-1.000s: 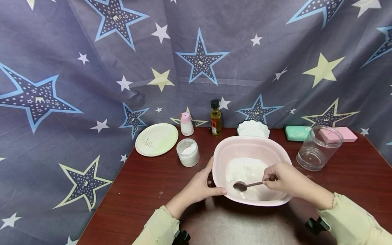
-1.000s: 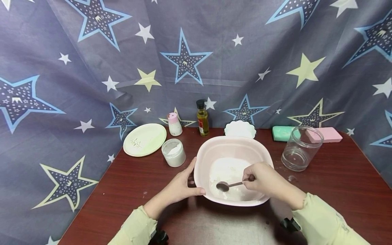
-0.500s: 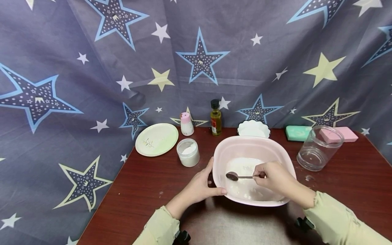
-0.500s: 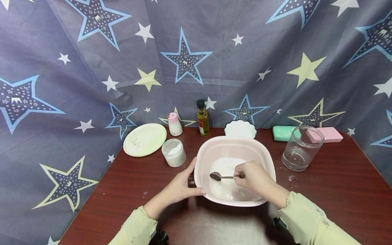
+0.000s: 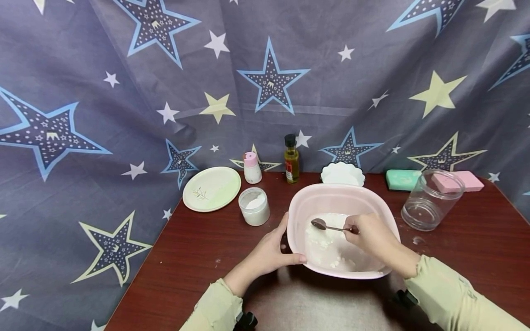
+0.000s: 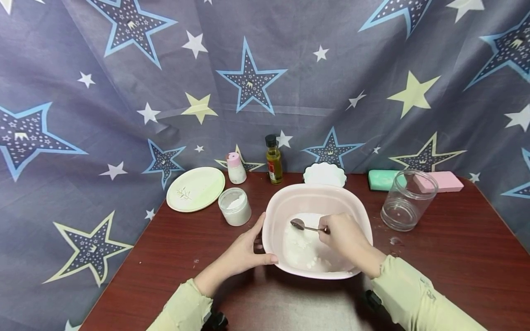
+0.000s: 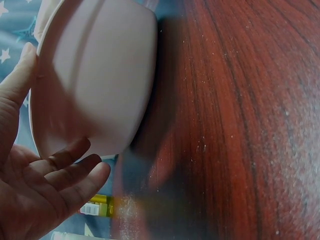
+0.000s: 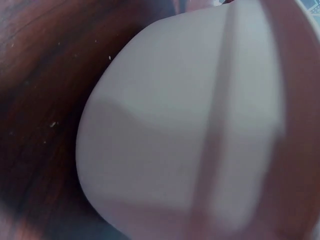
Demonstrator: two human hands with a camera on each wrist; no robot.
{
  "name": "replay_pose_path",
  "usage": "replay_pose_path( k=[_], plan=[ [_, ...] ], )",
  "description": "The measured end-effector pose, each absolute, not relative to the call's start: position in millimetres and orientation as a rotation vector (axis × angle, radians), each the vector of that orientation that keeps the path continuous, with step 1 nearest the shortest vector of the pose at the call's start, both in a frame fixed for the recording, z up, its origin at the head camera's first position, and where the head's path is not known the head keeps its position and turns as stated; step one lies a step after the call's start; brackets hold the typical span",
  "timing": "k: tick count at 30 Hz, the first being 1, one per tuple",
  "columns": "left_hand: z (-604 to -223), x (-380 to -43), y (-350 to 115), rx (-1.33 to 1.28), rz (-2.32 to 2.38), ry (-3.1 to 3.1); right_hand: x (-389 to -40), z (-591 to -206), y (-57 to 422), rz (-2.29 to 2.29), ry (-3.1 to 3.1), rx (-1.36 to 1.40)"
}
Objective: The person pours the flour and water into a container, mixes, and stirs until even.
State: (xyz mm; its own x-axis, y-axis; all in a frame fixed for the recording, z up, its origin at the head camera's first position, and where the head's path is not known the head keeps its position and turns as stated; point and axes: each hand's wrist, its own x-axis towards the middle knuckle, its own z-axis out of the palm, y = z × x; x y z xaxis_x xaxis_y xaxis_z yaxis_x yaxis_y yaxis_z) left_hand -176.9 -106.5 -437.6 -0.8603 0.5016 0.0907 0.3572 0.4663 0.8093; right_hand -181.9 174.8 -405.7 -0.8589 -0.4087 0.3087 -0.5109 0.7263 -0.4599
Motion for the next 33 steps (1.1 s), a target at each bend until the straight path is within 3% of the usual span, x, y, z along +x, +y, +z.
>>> replay_pose_path(
  k=[33],
  plan=[
    [-436.1,-177.3,-105.4,0.743,1.351,2.542,-175.5,-379.7,232.1,0.479,-2.895,0.551]
  ],
)
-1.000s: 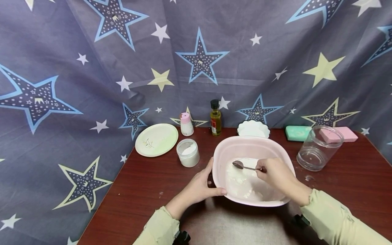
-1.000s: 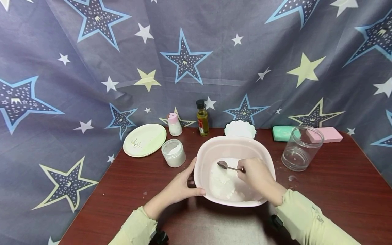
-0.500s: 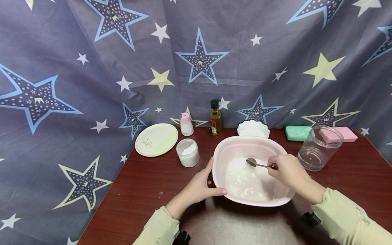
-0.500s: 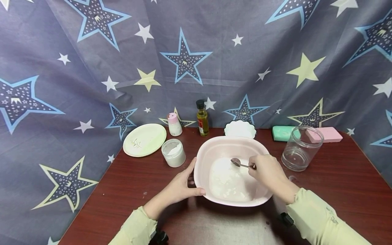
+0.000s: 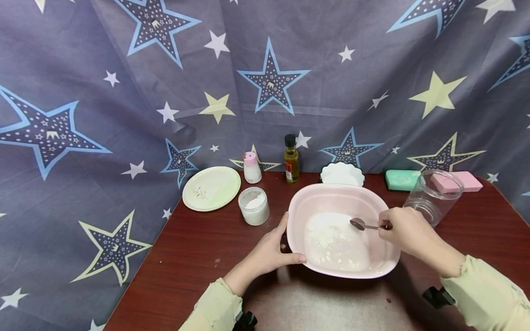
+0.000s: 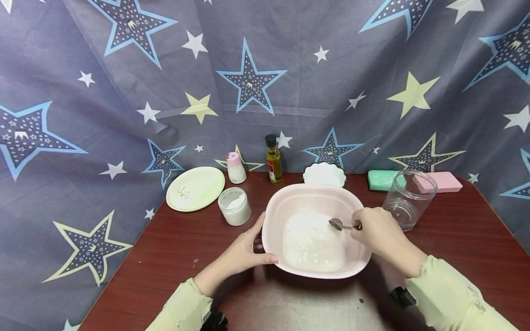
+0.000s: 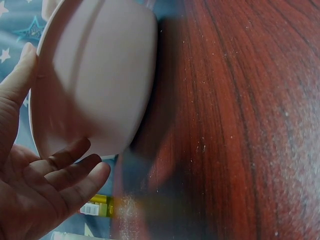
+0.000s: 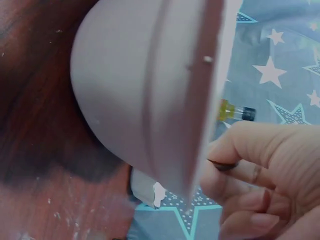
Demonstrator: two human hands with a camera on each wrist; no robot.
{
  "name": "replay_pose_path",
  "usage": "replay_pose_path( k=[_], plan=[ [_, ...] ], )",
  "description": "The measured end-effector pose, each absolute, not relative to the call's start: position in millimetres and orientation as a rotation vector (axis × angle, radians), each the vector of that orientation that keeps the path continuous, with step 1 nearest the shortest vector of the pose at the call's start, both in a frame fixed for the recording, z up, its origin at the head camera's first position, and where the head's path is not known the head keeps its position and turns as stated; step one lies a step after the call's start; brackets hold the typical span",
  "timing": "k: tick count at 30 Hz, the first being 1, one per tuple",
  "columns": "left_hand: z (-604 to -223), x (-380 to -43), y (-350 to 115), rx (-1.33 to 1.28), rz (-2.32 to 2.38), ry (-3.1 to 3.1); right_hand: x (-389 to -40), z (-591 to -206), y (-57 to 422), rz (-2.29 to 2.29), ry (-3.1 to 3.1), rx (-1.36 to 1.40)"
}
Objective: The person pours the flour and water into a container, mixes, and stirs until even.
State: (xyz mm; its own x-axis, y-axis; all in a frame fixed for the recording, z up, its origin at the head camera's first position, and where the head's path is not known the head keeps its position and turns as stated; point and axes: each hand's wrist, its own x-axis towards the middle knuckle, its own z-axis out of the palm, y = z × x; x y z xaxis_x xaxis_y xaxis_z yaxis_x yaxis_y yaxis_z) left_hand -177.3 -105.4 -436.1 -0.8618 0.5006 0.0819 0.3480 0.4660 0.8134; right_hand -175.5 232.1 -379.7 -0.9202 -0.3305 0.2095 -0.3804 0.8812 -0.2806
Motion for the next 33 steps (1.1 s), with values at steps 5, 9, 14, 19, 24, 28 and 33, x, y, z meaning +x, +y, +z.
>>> replay_pose_path(
  k=[5,9,14,19,24,28,33],
  plan=[
    [-437.5,-177.9,-105.9,0.742,1.359,2.533,-170.1,-373.7,237.8,0.513,-2.942,0.591],
    [-438.9,-178.3,-106.5,0.742,1.369,2.533,-167.0,-370.0,242.9,0.544,-2.943,0.679],
    [-439.6,-178.6,-107.1,0.746,1.361,2.545,-164.3,-368.0,247.8,0.564,-2.922,0.799],
    [-440.2,-178.8,-107.1,0.744,1.358,2.545,-162.7,-367.7,250.0,0.620,-2.920,0.907],
    [-440.5,-179.3,-106.7,0.739,1.372,2.535,-162.5,-372.1,248.0,0.704,-2.863,1.018],
    [-440.6,-179.4,-106.6,0.739,1.381,2.526,-162.7,-376.7,242.8,0.754,-2.818,1.068],
    [-440.7,-178.9,-106.2,0.735,1.369,2.529,-163.7,-381.6,233.1,0.792,-2.783,1.093]
  ],
)
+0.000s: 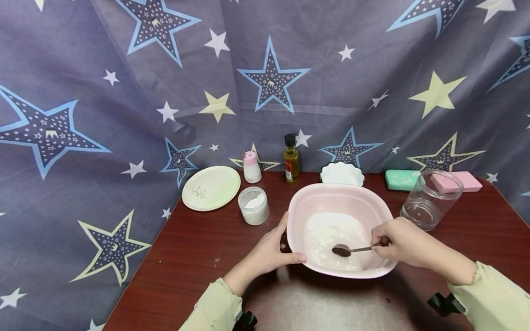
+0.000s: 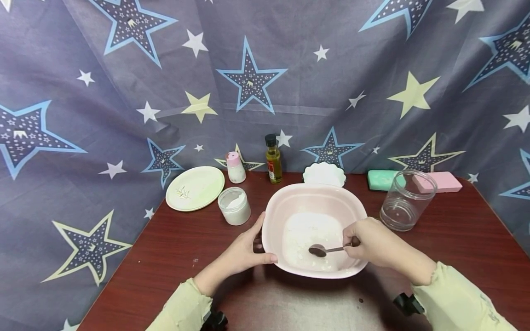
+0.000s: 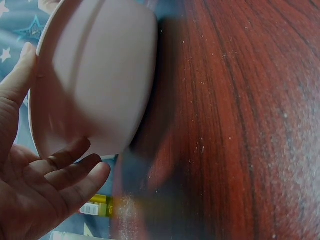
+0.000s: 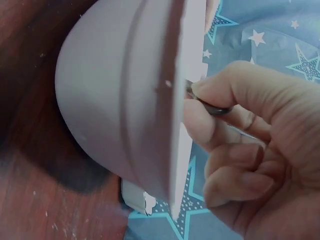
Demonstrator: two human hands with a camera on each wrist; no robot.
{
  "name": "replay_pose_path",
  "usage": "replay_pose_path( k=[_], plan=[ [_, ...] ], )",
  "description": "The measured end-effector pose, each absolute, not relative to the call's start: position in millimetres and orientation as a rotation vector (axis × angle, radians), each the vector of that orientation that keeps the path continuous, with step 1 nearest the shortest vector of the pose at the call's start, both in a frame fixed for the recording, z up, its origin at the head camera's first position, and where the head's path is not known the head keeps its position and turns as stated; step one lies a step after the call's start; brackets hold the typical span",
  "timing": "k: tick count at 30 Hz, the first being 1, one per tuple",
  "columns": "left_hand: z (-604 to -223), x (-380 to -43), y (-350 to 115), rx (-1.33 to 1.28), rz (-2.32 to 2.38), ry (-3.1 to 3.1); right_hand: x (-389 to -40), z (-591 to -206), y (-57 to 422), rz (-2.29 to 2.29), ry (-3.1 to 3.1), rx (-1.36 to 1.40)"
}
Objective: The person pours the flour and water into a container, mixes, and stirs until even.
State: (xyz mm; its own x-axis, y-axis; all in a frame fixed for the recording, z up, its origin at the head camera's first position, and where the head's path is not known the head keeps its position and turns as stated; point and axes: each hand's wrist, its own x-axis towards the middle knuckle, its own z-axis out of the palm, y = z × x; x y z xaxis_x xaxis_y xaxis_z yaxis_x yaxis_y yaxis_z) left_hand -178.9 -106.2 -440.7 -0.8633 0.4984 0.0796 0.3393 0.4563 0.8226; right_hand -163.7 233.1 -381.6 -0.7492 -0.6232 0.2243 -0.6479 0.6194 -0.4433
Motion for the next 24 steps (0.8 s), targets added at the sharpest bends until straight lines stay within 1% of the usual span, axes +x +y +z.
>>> replay_pose_path(
  k=[8,17,21,24],
  plan=[
    [-440.3,-178.3,-105.5,0.741,1.369,2.532,-167.2,-385.4,216.2,0.770,-2.790,1.058],
    [-439.4,-178.5,-104.7,0.748,1.361,2.548,-177.6,-395.9,201.1,0.768,-2.708,1.085],
    [-439.5,-178.1,-104.9,0.742,1.356,2.553,-183.0,-400.5,193.1,0.811,-2.712,1.061],
    [-439.4,-177.5,-104.9,0.736,1.354,2.553,-186.0,-402.5,188.2,0.824,-2.749,0.991]
  ],
)
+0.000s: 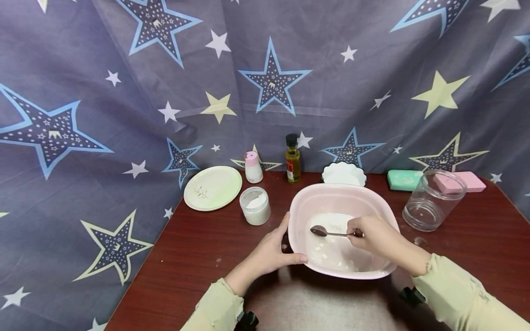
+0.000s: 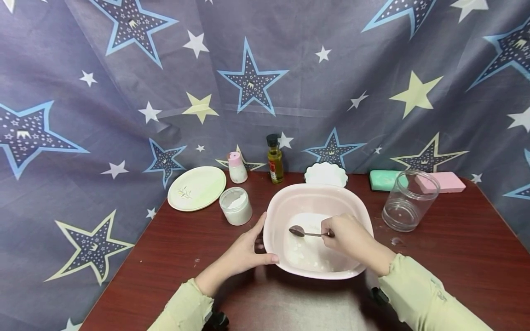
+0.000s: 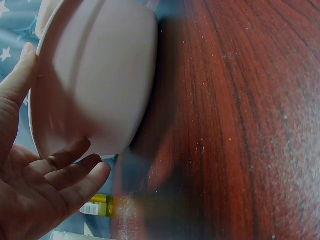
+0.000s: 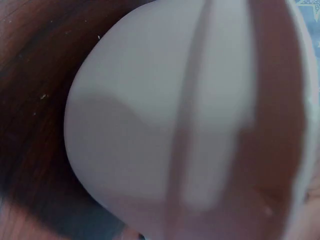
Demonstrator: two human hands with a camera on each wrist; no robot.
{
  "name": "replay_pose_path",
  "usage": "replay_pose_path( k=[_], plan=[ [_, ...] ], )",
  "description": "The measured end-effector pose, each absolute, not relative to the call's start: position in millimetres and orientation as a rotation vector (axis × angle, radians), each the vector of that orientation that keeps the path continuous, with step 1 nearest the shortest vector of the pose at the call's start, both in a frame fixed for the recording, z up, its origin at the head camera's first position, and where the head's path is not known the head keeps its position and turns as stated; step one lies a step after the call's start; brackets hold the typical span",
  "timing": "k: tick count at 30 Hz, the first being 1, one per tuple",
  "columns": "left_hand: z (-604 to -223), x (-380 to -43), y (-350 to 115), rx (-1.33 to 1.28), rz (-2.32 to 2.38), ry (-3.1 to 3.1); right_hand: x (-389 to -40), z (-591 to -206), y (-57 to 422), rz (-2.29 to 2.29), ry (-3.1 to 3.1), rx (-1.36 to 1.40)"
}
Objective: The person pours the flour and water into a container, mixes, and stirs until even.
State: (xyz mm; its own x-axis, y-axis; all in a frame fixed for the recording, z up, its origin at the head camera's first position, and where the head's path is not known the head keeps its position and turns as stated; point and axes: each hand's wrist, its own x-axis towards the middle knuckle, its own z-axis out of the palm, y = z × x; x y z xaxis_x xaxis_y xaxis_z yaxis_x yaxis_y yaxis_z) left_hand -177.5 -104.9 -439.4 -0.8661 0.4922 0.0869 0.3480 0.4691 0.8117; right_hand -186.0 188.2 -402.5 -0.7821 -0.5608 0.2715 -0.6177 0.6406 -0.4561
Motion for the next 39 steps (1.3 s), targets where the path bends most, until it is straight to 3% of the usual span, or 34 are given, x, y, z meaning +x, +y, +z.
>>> replay_pose_path(
  k=[22,39],
  plan=[
    [-440.9,-177.2,-105.1,0.732,1.352,2.556,-200.5,-399.2,208.3,0.816,-2.807,0.430],
    [-440.2,-178.8,-105.8,0.756,1.370,2.537,-190.5,-384.1,234.7,0.679,-2.851,0.433]
  ],
)
